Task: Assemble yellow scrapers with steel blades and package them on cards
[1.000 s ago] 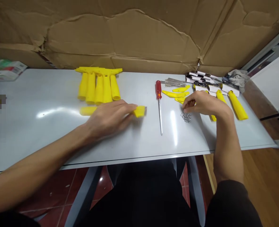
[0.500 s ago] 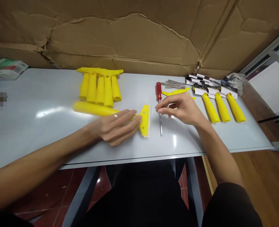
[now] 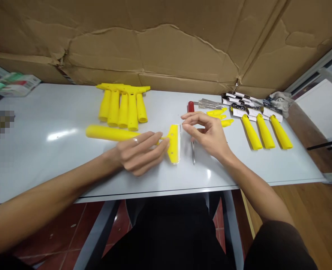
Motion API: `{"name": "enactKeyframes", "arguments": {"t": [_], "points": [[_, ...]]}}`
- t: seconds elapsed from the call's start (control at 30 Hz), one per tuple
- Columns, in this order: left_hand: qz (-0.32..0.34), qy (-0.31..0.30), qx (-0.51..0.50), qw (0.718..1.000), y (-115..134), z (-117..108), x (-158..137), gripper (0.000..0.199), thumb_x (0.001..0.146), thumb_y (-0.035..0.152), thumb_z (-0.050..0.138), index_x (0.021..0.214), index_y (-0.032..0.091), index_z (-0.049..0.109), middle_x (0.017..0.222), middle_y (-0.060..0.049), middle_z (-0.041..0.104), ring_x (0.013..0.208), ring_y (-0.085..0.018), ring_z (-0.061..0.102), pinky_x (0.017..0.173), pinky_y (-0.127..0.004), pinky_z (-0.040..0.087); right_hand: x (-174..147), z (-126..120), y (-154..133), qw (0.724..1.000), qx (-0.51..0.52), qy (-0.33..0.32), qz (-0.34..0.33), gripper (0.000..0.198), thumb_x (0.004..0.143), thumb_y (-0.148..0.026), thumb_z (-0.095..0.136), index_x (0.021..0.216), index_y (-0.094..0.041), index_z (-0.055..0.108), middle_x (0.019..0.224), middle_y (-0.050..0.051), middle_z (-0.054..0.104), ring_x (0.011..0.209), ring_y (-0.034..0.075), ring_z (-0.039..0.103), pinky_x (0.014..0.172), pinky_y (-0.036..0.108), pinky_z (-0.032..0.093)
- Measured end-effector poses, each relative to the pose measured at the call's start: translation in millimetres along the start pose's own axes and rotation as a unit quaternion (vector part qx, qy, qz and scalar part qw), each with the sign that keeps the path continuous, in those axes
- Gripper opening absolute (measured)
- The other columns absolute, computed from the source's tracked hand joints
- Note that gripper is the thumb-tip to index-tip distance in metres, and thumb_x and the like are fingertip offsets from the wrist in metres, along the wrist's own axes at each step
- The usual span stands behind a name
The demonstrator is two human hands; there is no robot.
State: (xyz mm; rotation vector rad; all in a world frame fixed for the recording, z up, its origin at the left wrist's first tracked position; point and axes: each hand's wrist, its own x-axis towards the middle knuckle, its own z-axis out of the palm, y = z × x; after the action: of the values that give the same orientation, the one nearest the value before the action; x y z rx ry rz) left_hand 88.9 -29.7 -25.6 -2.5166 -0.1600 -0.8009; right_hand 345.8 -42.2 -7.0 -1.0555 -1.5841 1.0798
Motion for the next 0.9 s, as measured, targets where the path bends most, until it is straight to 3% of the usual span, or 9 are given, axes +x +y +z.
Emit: {"name": "enactKeyframes", "arguments": {"t": [0.07,0.13,0.23,0.3,0.5,0.67,0.8,0.9], "points": [[-0.041,0.011,-0.062,0.997,-2.5,-1.4,-2.1,0.018,0.091,0.013,0.064,0.09,0.025,0.077,0.097,-0.001,0.081,0.087,-0.023,0.08,0.066,-0.033,0.066,-1.5,-2.5,0.6,0.998,0.042,-0.005,0.037,0.029,0.083,-0.04,0.082,0.092,-0.015,0.074,0.102,0.009,0.073,0.076,0.012,0.068,0.052,0.019,0.053],[-0.06,0.039,-0.113,0.991,-4.8,-3.6,-4.1,0.02,0.089,0.011,0.065,0.092,0.026,0.077,0.099,-0.001,0.081,0.091,-0.024,0.08,0.068,-0.034,0.066,-2.3,-3.5,3.0,0.992,0.082,-0.056,0.08,0.029,0.08,-0.038,0.085,0.093,-0.013,0.075,0.085,0.006,0.073,0.065,0.01,0.067,0.056,0.022,0.058],[-0.061,0.044,-0.131,0.989,-7.0,-6.7,-5.7,0.018,0.089,0.012,0.066,0.092,0.026,0.077,0.101,-0.002,0.08,0.094,-0.025,0.079,0.069,-0.035,0.067,-3.5,-1.6,4.4,0.978,0.138,-0.117,0.108,0.026,0.08,-0.034,0.085,0.093,-0.013,0.076,0.091,0.006,0.074,0.076,0.012,0.073,0.076,0.025,0.065],[-0.061,0.026,-0.127,0.99,-7.9,-7.8,-5.8,0.017,0.089,0.014,0.066,0.091,0.026,0.077,0.102,-0.002,0.08,0.095,-0.026,0.079,0.07,-0.037,0.067,-4.6,0.7,2.2,0.974,0.157,-0.13,0.1,0.023,0.087,-0.036,0.08,0.091,-0.013,0.077,0.101,0.007,0.074,0.082,0.012,0.073,0.079,0.025,0.065],[0.003,0.04,-0.074,0.996,-9.6,-3.0,-6.3,0.013,0.089,0.015,0.068,0.085,0.025,0.075,0.102,-0.002,0.08,0.092,-0.027,0.08,0.065,-0.037,0.067,-7.4,4.6,-5.5,0.983,0.067,-0.161,0.064,0.03,0.089,-0.042,0.077,0.09,-0.013,0.071,0.076,0.002,0.069,0.067,0.008,0.066,0.068,0.021,0.056],[-0.006,0.01,-0.08,0.997,-8.0,7.4,-13.9,0.011,0.09,0.018,0.067,0.088,0.025,0.075,0.102,-0.003,0.08,0.095,-0.027,0.079,0.068,-0.038,0.068,-8.4,5.7,-3.4,0.984,0.028,-0.164,0.06,0.038,0.092,-0.05,0.072,0.088,-0.013,0.067,0.077,0.002,0.069,0.062,0.006,0.061,0.063,0.02,0.051],[0.028,0.044,-0.063,0.997,-10.3,13.6,-18.1,0.01,0.089,0.015,0.068,0.086,0.024,0.073,0.104,-0.003,0.08,0.093,-0.028,0.079,0.066,-0.038,0.068,-6.6,5.6,2.6,0.981,0.056,-0.169,0.077,0.039,0.09,-0.051,0.074,0.09,-0.012,0.069,0.079,0.003,0.071,0.064,0.007,0.066,0.066,0.021,0.054],[0.024,0.031,-0.089,0.995,-14.6,15.2,-14.8,0.011,0.091,0.015,0.067,0.083,0.022,0.07,0.102,-0.003,0.08,0.088,-0.027,0.079,0.061,-0.036,0.065,-3.7,5.9,8.5,0.98,0.063,-0.163,0.091,0.041,0.088,-0.052,0.076,0.091,-0.012,0.069,0.076,0.003,0.071,0.06,0.007,0.064,0.062,0.02,0.054]]}}
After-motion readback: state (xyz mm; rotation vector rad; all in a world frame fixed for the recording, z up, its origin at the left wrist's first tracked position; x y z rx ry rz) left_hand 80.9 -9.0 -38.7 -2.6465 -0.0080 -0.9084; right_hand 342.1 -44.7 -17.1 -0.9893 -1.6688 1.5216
